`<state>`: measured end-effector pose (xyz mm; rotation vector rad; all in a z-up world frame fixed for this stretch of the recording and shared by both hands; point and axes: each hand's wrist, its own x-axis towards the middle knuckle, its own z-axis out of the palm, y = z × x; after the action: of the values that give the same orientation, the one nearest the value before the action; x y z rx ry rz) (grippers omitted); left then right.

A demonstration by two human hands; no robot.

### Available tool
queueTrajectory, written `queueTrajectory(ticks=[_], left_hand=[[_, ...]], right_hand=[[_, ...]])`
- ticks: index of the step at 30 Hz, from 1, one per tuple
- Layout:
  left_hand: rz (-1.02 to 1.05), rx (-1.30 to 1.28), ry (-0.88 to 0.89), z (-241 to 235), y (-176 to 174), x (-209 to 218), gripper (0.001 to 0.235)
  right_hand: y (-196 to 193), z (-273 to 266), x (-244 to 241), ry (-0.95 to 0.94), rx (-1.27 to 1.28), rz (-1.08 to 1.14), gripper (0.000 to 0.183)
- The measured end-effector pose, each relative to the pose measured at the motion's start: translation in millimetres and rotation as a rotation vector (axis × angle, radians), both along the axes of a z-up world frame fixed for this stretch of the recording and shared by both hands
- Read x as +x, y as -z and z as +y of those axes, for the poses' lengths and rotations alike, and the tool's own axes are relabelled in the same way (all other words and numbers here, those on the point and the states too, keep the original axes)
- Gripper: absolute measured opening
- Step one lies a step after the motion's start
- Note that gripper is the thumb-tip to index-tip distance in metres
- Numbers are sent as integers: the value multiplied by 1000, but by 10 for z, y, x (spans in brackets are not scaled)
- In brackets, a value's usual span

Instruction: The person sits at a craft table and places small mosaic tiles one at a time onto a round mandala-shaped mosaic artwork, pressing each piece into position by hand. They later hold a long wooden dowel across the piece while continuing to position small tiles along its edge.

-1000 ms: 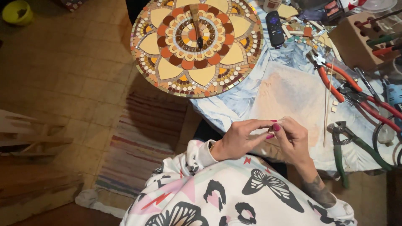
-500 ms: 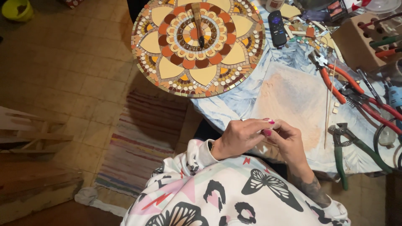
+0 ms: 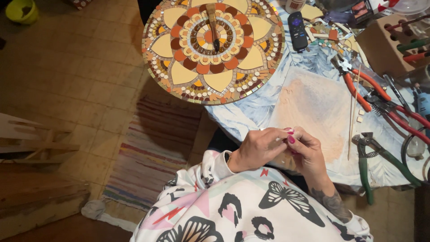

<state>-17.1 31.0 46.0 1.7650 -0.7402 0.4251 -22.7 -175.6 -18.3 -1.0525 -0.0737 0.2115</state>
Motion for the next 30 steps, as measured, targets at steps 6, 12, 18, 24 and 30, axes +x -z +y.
queueTrajectory(ticks=[6, 12, 18, 24, 30], left_hand=[[-7, -23, 2, 7, -22, 7, 25], [-17, 2, -9, 22, -66, 112, 26], [40, -54, -4, 25, -103, 310, 25], [201, -170, 29, 48, -151, 363, 22], [359, -243, 83, 31, -75, 385, 24]], right_hand=[[64, 69, -32, 76, -7, -55, 9], [-11, 170, -8, 211, -126, -156, 10], [-479, 396, 105, 326, -298, -219, 17], [-472, 431, 196, 322, -320, -234, 25], [-356, 406, 221, 265, -241, -192, 32]])
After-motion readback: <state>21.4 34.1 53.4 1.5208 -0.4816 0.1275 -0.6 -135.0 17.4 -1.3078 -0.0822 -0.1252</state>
